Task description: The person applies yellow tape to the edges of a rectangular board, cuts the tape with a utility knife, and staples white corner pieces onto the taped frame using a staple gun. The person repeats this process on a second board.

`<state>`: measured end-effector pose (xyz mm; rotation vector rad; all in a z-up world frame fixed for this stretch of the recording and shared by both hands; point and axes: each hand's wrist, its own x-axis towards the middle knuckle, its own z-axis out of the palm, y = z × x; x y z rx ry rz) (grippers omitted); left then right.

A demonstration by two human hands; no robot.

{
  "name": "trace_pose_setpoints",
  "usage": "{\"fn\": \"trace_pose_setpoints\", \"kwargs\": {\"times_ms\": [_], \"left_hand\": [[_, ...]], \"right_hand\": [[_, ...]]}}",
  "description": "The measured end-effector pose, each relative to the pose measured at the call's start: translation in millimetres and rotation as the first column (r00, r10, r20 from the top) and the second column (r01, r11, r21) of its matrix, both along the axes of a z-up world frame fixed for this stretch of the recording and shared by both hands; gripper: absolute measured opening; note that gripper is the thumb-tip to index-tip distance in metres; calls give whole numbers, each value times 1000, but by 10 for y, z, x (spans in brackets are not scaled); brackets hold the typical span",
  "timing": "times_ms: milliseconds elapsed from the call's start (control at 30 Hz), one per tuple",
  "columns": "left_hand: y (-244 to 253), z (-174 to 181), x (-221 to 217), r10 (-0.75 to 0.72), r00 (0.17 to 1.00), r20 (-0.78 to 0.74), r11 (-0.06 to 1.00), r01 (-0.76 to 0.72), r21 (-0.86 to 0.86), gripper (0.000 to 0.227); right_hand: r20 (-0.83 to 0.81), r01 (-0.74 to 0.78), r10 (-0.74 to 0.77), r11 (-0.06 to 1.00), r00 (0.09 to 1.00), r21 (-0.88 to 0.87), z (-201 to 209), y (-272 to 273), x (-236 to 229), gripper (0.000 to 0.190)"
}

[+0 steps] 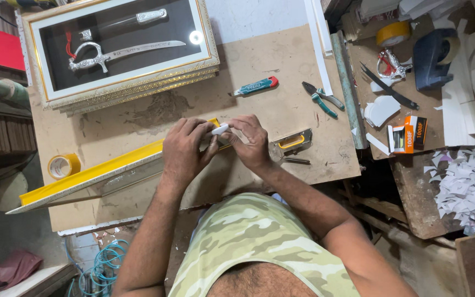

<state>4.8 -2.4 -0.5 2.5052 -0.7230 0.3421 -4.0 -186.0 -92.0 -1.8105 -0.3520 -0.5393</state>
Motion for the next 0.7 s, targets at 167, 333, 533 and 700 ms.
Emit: {"fn": "trace_pose_setpoints", "kwargs": {"times_ms": [167,333,533,700], "left_hand": [[-22,27,-202,-8,1000,-11,1000,8,-2,28],[235,43,-498,-27,999,32,997,24,79,54],[1216,45,-1267,449,889,-96,878,-419,230,64],[1102,-680,-1890,502,863,-59,821,-454,347,61]], "right_hand": [[-38,-442,441,897,896,-4,118,-299,246,25],[-95,-581,573,795,814,-178,302,-454,218,25],[-26,-448,484,786,875,-426,320,-500,-146,28],[-18,-410,511,669,860,-620,13,-547,-432,22]]}}
